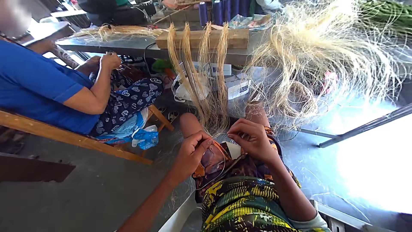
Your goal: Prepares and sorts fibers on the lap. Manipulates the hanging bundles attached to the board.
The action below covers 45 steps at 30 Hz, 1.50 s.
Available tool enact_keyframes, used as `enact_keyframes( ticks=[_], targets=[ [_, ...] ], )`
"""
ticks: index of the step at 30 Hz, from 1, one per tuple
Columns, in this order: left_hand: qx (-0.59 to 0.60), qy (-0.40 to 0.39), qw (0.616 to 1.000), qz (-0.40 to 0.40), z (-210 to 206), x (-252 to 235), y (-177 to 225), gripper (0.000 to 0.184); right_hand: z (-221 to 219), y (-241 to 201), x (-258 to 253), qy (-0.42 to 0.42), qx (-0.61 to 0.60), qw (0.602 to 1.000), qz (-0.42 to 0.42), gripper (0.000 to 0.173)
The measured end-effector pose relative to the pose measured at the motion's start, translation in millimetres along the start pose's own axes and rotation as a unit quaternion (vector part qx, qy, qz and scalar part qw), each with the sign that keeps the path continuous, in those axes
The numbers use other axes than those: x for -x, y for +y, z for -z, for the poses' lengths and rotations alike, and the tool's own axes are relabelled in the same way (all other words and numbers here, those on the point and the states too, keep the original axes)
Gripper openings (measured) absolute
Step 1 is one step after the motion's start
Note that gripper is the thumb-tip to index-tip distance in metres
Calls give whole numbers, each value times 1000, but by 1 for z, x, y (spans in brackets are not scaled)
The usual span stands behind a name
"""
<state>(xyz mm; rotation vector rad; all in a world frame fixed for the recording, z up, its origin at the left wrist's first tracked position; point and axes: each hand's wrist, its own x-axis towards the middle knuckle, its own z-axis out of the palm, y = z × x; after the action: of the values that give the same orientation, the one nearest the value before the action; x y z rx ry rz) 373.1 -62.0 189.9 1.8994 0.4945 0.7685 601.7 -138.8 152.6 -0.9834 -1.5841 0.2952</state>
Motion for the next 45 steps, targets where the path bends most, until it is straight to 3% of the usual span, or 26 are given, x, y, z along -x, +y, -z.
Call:
enact_keyframes(
  ticks=[9, 17, 31, 35, 38, 42, 45],
  targets=[
    [19, 9, 1000, -20, -6, -3, -3, 11, -27, 2, 3, -15, -14, 1000, -18, 13],
    [62, 37, 997, 20, -9, -5, -3, 10, -31, -2, 3, -44, -5, 999, -24, 13],
    [12, 40, 999, -30, -15, -4, -11, 7, -33, -3, 6, -54, -9, 998, -29, 13],
    [-14, 57, 997, -50, -19, -7, -19, 9, -42, 11, 11, -35, -107, 989, -93, 17],
    [-13, 59, 997, -55, -21, -9, -26, 10, -56, 27, 19, -35, -253, 954, -158, 25],
    [49, 70, 996, -26, -23, -9, -31, 8, -70, 32, 19, -4, -357, 924, -139, 9],
    [84, 70, 994, -6, -20, -8, -31, 7, -73, 38, 19, 10, -382, 916, -124, 10]
  ],
)
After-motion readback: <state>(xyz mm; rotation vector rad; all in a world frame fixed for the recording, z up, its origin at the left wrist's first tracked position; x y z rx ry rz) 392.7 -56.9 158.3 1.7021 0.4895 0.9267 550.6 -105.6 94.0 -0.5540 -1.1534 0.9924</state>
